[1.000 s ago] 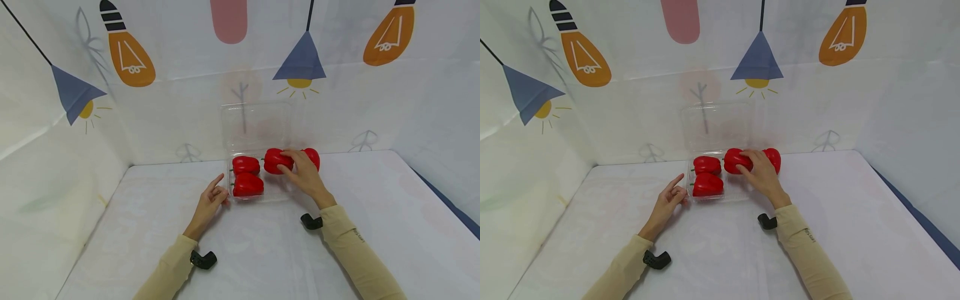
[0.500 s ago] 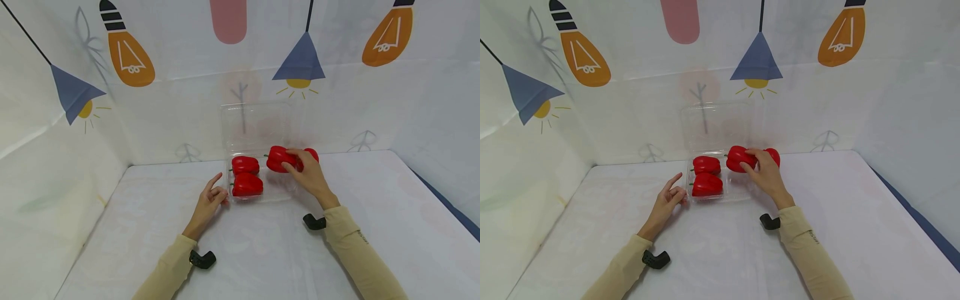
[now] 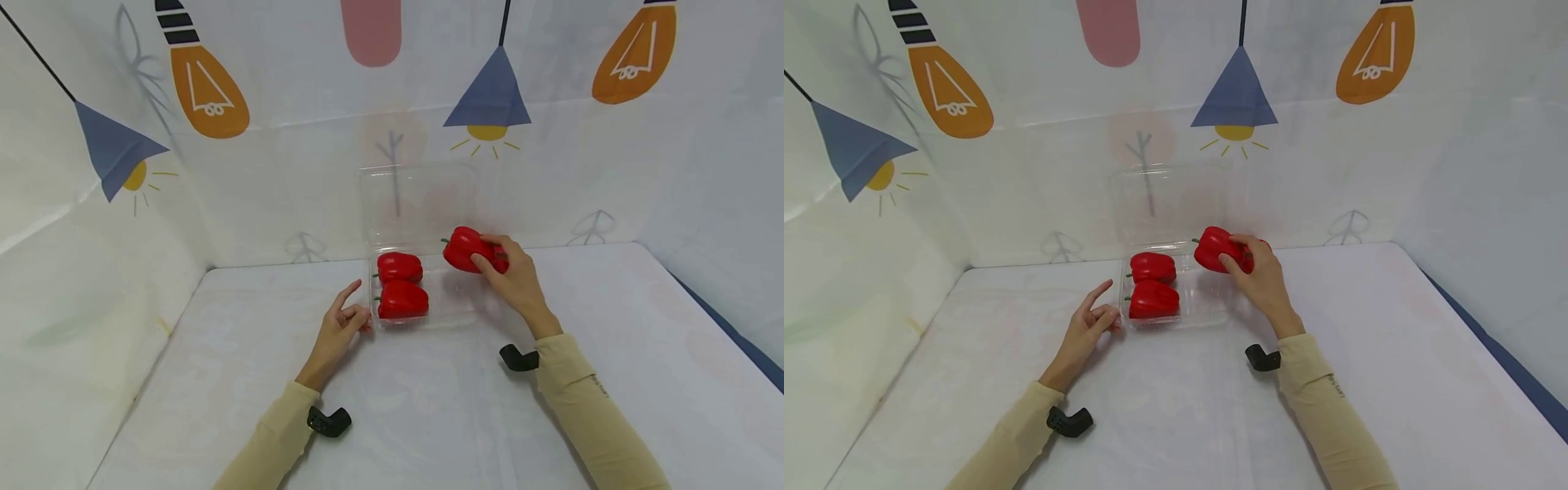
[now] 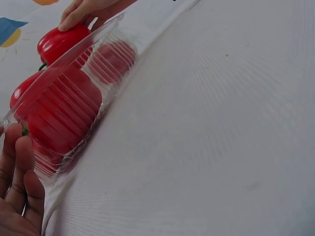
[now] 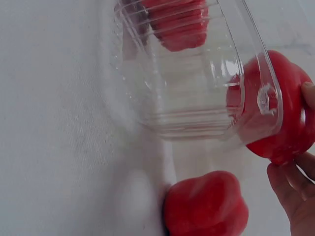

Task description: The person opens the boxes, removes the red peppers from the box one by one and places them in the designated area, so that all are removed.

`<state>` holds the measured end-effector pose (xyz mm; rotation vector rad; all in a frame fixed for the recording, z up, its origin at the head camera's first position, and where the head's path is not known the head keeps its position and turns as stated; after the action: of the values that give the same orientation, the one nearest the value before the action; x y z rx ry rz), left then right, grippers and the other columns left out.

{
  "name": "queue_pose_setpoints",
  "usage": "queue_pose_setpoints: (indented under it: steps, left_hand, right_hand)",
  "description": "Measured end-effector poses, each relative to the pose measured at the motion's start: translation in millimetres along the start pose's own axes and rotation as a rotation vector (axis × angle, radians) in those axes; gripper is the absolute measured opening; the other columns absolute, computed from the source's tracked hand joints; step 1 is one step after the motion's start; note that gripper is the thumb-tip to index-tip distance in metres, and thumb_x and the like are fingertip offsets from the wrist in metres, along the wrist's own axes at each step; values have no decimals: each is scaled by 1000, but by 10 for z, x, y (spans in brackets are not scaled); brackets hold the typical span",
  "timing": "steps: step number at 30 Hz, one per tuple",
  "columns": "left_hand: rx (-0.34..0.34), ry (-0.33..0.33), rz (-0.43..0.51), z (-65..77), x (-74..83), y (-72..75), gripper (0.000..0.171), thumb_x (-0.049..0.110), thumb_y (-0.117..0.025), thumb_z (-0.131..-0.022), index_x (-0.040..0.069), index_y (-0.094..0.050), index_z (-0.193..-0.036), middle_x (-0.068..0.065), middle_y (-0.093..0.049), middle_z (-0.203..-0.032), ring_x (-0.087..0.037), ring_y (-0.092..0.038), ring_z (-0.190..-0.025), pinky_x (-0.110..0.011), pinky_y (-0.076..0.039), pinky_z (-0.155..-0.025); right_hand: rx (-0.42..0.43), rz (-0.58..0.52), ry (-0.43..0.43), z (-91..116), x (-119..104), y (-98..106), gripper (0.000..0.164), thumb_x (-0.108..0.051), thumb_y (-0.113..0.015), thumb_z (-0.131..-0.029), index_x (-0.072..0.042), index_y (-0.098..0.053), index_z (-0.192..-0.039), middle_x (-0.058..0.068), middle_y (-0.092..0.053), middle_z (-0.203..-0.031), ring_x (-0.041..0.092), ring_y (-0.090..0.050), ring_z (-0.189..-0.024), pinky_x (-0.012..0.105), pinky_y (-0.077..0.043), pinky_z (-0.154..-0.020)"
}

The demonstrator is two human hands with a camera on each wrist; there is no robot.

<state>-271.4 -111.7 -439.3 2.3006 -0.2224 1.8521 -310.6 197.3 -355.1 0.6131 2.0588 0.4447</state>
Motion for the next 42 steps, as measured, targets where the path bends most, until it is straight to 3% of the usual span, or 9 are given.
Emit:
queue_pose_setpoints:
  steps: [6, 14, 17, 22, 29, 34, 42]
  left_hand:
    - [2, 14, 5, -1, -12, 21, 61, 10, -57, -94, 13, -29, -147, -8, -61, -83, -8, -60, -72, -20, -55, -75]
    - [-28, -10, 41, -36, -25, -24, 61, 6, -56, -94, 3, -26, -147, 4, -61, -80, -5, -59, -71, -19, -54, -72]
    - [-36, -14, 56, -45, -17, -48, 61, 5, -56, -94, 3, -26, -147, 5, -62, -80, -5, -59, -70, -19, -54, -71]
    - [-30, -15, 59, -46, -19, -48, 61, 3, -55, -93, 3, -26, -147, 5, -62, -80, -5, -59, -70, -19, -54, -70]
    - [-16, -9, 52, -35, -27, -23, 60, 3, -55, -93, 5, -28, -146, 3, -62, -80, -6, -60, -69, -19, -54, -70]
    - [-10, -3, 52, -24, -25, -13, 59, 3, -55, -93, 6, -29, -146, 3, -62, -80, -6, -60, -69, -20, -54, -70]
    - [8, 5, 45, -10, -17, 5, 59, 4, -56, -93, 8, -30, -146, 2, -61, -79, -6, -59, -69, -19, -55, -70]
  right_hand:
    - [-1, -4, -38, -4, 54, 33, 46, -31, -65, -89, -14, -52, -130, 11, -58, -125, 29, -56, -109, 51, -53, -86]
    - [35, 0, -106, 29, 154, 153, 46, -35, -62, -90, -15, -51, -130, 11, -58, -126, 29, -57, -111, 52, -52, -87]
    - [73, 7, -102, 37, 169, 223, 44, -33, -62, -90, -13, -53, -128, 10, -60, -124, 28, -58, -107, 46, -52, -88]
    - [119, 17, -81, 39, 175, 302, 43, -31, -63, -90, -11, -55, -127, 10, -61, -123, 25, -58, -107, 27, -48, -87]
    - [162, 9, -143, 25, 261, 371, 45, -34, -60, -92, -9, -52, -128, 11, -59, -124, 24, -55, -111, 27, -49, -88]
    - [196, 7, -172, 25, 305, 430, 45, -35, -59, -92, -7, -52, -127, 11, -59, -123, 24, -56, -111, 9, -43, -82]
    - [233, 2, -198, 10, 350, 496, 45, -37, -59, -92, -6, -52, -125, 10, -60, -122, 22, -55, -111, 12, -43, -81]
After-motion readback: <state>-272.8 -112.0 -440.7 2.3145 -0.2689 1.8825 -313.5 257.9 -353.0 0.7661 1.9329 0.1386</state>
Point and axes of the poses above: each hand's wrist, its own z-axis away from the middle knuckle, its own y-axis out of the back of the hand, x = y × z, the point moved 8 cm from there along -z, towards the middle knuckle
